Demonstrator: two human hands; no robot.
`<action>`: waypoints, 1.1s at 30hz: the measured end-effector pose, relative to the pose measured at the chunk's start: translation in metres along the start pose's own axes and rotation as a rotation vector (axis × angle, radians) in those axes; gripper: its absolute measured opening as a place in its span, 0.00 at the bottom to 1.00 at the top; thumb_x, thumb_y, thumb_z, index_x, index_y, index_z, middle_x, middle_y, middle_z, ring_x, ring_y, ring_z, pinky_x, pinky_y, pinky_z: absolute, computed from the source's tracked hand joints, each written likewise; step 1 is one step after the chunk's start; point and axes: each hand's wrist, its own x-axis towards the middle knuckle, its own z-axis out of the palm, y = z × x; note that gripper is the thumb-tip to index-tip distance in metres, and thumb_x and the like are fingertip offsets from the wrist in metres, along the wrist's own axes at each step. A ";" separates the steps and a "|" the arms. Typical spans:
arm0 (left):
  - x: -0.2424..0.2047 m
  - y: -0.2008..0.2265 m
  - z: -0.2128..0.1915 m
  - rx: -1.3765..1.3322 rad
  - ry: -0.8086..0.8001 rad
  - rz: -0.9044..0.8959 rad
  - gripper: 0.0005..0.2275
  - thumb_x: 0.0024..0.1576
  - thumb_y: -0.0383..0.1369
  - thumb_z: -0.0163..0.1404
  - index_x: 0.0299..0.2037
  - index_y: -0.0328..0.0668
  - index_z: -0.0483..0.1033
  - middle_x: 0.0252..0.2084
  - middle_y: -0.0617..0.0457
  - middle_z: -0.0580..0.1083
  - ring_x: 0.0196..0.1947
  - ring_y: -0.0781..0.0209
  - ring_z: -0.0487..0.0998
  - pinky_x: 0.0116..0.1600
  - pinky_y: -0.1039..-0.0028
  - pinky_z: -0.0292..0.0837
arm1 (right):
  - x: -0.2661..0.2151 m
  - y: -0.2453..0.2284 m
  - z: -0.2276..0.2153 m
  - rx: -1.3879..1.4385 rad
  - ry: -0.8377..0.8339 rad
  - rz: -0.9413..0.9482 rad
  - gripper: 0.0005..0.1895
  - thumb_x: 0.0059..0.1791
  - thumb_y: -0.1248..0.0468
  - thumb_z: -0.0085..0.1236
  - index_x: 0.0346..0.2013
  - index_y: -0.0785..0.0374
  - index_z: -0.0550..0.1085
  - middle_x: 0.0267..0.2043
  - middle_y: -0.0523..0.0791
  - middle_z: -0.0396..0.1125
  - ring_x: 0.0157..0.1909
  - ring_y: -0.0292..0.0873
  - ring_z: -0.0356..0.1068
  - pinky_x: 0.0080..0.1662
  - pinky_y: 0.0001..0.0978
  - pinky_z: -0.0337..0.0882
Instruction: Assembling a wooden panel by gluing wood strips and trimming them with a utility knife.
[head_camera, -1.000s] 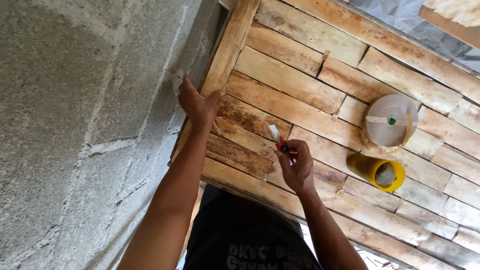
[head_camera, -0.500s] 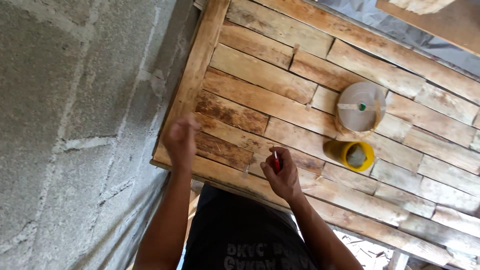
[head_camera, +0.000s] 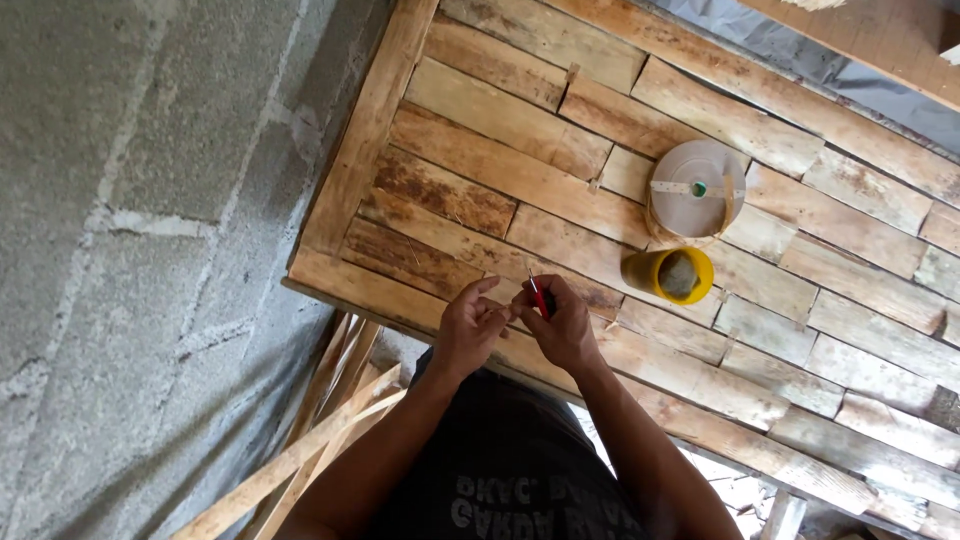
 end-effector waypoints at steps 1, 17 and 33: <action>-0.004 0.001 0.003 -0.002 0.003 -0.002 0.25 0.60 0.25 0.52 0.68 0.28 0.62 0.36 0.46 0.79 0.32 0.64 0.80 0.37 0.72 0.79 | -0.003 0.001 -0.001 -0.001 -0.003 0.002 0.15 0.48 0.67 0.65 0.47 0.66 0.71 0.41 0.44 0.76 0.44 0.37 0.76 0.47 0.32 0.77; 0.043 -0.059 0.013 -0.231 0.349 -0.216 0.07 0.59 0.26 0.57 0.35 0.24 0.78 0.27 0.46 0.78 0.22 0.64 0.76 0.26 0.72 0.71 | 0.045 0.000 -0.007 -0.344 0.057 -0.091 0.17 0.46 0.61 0.68 0.44 0.62 0.72 0.35 0.46 0.77 0.37 0.44 0.78 0.41 0.38 0.76; 0.122 -0.042 0.019 -0.192 0.586 -0.272 0.04 0.58 0.23 0.54 0.36 0.25 0.77 0.25 0.43 0.77 0.19 0.61 0.77 0.23 0.73 0.72 | 0.142 0.028 0.007 -0.690 -0.008 -0.233 0.13 0.55 0.55 0.57 0.48 0.59 0.70 0.35 0.55 0.74 0.37 0.64 0.74 0.38 0.57 0.71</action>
